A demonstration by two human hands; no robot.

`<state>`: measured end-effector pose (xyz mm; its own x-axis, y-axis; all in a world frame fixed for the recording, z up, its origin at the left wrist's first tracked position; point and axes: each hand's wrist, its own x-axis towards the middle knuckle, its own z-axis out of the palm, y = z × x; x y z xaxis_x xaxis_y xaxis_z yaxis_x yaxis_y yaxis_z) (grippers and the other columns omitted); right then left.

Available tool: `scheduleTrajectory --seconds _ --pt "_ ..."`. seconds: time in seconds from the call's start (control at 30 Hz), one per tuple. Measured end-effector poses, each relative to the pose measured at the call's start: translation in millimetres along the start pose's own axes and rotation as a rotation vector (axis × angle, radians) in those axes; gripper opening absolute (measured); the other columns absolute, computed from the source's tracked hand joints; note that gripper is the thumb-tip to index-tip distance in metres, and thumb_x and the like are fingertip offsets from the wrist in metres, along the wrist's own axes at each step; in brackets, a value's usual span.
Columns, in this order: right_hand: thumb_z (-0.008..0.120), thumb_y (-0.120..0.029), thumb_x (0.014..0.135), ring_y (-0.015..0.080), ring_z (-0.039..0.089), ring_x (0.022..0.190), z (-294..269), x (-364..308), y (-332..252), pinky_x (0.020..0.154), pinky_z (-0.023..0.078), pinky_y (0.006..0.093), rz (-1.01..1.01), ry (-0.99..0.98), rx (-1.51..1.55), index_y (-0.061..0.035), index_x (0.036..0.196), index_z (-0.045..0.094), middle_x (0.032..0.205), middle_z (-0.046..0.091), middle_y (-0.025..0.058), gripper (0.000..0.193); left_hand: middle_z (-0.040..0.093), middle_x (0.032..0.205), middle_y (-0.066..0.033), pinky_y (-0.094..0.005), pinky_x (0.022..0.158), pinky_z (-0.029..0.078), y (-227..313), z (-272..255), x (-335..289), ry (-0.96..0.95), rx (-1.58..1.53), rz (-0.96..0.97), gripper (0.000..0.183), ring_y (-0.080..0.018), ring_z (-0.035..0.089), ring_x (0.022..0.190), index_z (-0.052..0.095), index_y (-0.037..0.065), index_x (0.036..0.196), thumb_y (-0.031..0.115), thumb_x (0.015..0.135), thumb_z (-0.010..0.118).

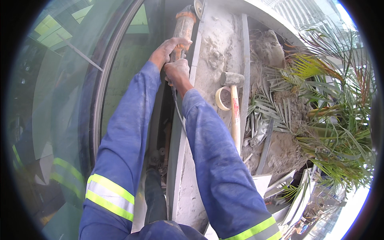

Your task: The person uses an angle grinder to cut a concrete slab on a construction site. They position the tool, start the cut, and continue grinding along the slab edge while other workers are visible nearby.

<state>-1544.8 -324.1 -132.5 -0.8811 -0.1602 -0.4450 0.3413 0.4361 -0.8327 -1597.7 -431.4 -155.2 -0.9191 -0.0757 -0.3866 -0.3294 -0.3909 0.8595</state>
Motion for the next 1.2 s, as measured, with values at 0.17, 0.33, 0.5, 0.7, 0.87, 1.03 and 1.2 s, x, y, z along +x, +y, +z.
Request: scheduleTrajectory --seconds 0.17,0.33,0.5,0.7,0.87,1.03,1.2 --pt "0.073 -0.011 0.08 0.0233 0.07 0.058 8 8 5 0.049 0.055 0.0376 0.022 0.018 -0.04 0.0083 0.082 0.07 0.071 0.07 0.0136 0.02 0.068 0.091 -0.0078 -0.0345 0.067 0.056 10 -9 12 -0.077 -0.132 0.04 0.054 -0.0189 0.067 0.074 0.065 0.004 0.112 0.031 0.071 0.088" --pt "0.071 -0.009 0.08 0.0269 0.072 0.063 5 7 5 0.053 0.057 0.0388 0.025 0.027 -0.053 0.0107 0.084 0.07 0.075 0.071 0.0179 0.02 0.067 0.09 -0.0097 -0.0357 0.067 0.063 21 2 20 -0.071 -0.02 0.025 0.055 -0.0199 0.07 0.072 0.062 0.002 0.114 0.028 0.073 0.087" --pt "0.063 -0.005 0.083 0.0342 0.077 0.071 0 -4 -4 0.059 0.06 0.0417 0.039 -0.011 -0.066 0.0146 0.091 0.07 0.081 0.074 0.0248 0.022 0.068 0.088 -0.0108 -0.0365 0.065 0.063 20 -2 22 -0.065 -0.013 0.02 0.055 -0.0224 0.07 0.066 0.062 0.003 0.112 0.029 0.071 0.087" --pt "0.063 -0.006 0.082 0.034 0.077 0.071 -1 -6 -2 0.059 0.06 0.042 0.017 -0.018 -0.047 0.0144 0.09 0.069 0.081 0.074 0.0251 0.023 0.068 0.087 -0.0128 -0.039 0.063 0.062 20 2 18 -0.035 0.011 0.013 0.061 -0.0251 0.071 0.065 0.061 0.003 0.114 0.033 0.069 0.087" --pt "0.063 -0.007 0.082 0.0348 0.077 0.073 -1 -11 -2 0.06 0.06 0.0424 0.038 -0.033 -0.065 0.0139 0.093 0.069 0.082 0.074 0.0262 0.024 0.069 0.088 -0.0145 -0.0402 0.062 0.062 18 0 15 -0.056 0.002 0.016 0.062 -0.0258 0.072 0.066 0.059 0.001 0.115 0.033 0.069 0.087" --pt "0.063 -0.008 0.083 0.0366 0.077 0.077 0 -9 4 0.064 0.061 0.0434 0.016 -0.028 -0.074 0.0139 0.096 0.069 0.086 0.074 0.0274 0.026 0.068 0.084 -0.0106 -0.0374 0.061 0.06 20 4 7 -0.047 0.0 0.017 0.057 -0.022 0.069 0.064 0.061 0.003 0.11 0.032 0.068 0.086" --pt "0.063 -0.008 0.084 0.0371 0.078 0.079 0 -8 4 0.066 0.062 0.0438 0.038 -0.036 -0.08 0.0138 0.097 0.069 0.088 0.074 0.0284 0.026 0.068 0.083 -0.0103 -0.0382 0.06 0.061 20 5 6 -0.037 0.008 0.005 0.056 -0.0224 0.07 0.063 0.061 0.003 0.11 0.031 0.068 0.086"
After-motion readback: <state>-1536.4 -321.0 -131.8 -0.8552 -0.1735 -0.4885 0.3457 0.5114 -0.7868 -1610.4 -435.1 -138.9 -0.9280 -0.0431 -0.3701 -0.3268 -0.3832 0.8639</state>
